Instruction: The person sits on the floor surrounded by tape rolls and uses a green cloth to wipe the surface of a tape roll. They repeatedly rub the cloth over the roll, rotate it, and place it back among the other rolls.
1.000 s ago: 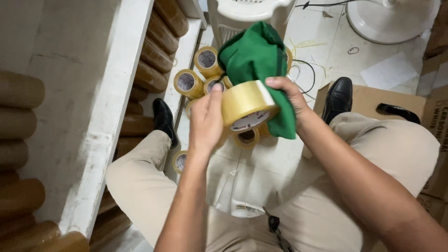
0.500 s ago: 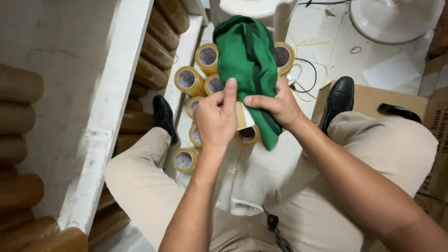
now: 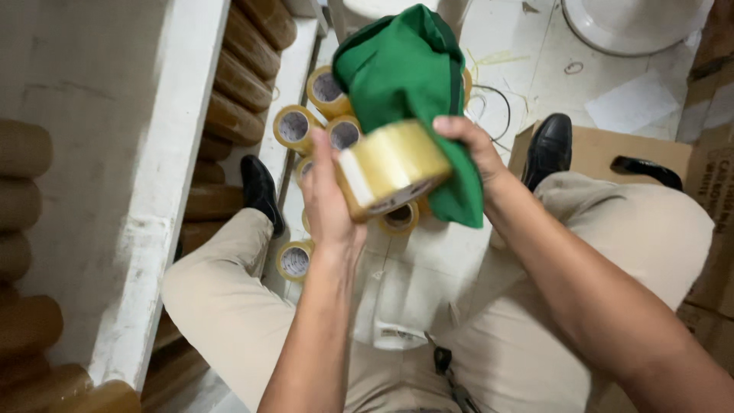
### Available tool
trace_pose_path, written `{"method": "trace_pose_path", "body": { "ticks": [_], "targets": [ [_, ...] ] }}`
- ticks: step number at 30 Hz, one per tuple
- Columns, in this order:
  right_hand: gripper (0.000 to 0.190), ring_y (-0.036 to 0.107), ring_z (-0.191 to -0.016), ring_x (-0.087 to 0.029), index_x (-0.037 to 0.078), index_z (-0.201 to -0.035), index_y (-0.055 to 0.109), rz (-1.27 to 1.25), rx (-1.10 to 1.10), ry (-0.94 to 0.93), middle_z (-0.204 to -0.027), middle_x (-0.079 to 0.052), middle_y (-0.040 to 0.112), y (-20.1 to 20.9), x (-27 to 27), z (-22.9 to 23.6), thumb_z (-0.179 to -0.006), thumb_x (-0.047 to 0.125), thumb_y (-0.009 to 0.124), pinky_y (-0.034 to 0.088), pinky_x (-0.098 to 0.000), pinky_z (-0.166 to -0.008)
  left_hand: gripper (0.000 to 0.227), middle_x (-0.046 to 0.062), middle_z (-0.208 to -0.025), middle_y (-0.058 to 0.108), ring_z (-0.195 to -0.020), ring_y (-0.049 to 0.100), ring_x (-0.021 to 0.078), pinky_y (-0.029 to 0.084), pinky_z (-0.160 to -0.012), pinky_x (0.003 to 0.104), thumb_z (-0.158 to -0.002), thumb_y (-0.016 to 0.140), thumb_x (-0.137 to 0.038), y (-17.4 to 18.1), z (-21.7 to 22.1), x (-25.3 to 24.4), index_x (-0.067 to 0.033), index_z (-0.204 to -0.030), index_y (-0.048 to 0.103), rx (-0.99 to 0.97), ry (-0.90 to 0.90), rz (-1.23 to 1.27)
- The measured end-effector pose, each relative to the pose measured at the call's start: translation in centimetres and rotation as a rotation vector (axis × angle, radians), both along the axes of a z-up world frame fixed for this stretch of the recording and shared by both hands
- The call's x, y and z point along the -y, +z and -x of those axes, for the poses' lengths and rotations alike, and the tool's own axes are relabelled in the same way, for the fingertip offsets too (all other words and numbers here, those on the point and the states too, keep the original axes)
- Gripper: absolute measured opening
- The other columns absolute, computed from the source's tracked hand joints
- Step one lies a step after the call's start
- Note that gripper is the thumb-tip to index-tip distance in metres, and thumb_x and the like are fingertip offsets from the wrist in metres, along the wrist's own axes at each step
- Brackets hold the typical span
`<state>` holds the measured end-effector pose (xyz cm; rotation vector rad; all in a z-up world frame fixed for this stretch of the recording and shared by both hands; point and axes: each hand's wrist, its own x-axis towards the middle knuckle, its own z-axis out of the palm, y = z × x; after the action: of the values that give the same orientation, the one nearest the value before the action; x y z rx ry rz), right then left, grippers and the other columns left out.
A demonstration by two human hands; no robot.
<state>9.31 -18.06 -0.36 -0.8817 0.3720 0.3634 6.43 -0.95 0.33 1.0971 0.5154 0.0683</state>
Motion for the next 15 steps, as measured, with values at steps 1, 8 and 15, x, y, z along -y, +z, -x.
{"method": "trace_pose_path", "body": {
  "ticks": [1,8,15],
  "targets": [
    [0.048,0.074,-0.073,-0.023,0.009,-0.108,0.073,0.002,-0.007,0.0,-0.089,-0.01,0.076,-0.9,0.2,0.3,-0.067,0.034,0.079,0.06,-0.0372,-0.074,0.054,0.001,-0.064,0.069,-0.059,0.072,0.0107,0.059,-0.052,0.024,-0.096,0.059,-0.059,-1.0,0.4,0.0,-0.0175,-0.064,0.048,-0.007,0.0,0.002],
    [0.046,0.076,-0.08,-0.031,0.006,-0.113,0.069,-0.014,0.032,-0.059,-0.093,-0.017,0.074,-3.1,0.3,-1.7,-0.069,0.014,0.077,0.062,-0.0448,-0.081,0.056,0.003,-0.067,0.066,-0.071,0.064,0.0159,0.053,-0.07,0.031,-0.097,0.056,-0.06,2.6,-0.4,-1.4,-0.012,-0.08,0.077,-0.039,-0.406,-0.725],
    [0.056,0.068,-0.081,-0.017,0.014,-0.116,0.07,0.303,0.184,0.05,-0.086,-0.005,0.07,-1.5,-0.8,-0.8,-0.065,0.032,0.082,0.057,-0.0332,-0.08,0.068,-0.002,-0.045,0.045,-0.043,0.045,0.012,0.039,-0.053,0.02,-0.103,0.051,-0.059,1.6,0.1,-0.1,-0.0153,-0.051,0.055,0.033,-0.269,-0.621]
  ]
}}
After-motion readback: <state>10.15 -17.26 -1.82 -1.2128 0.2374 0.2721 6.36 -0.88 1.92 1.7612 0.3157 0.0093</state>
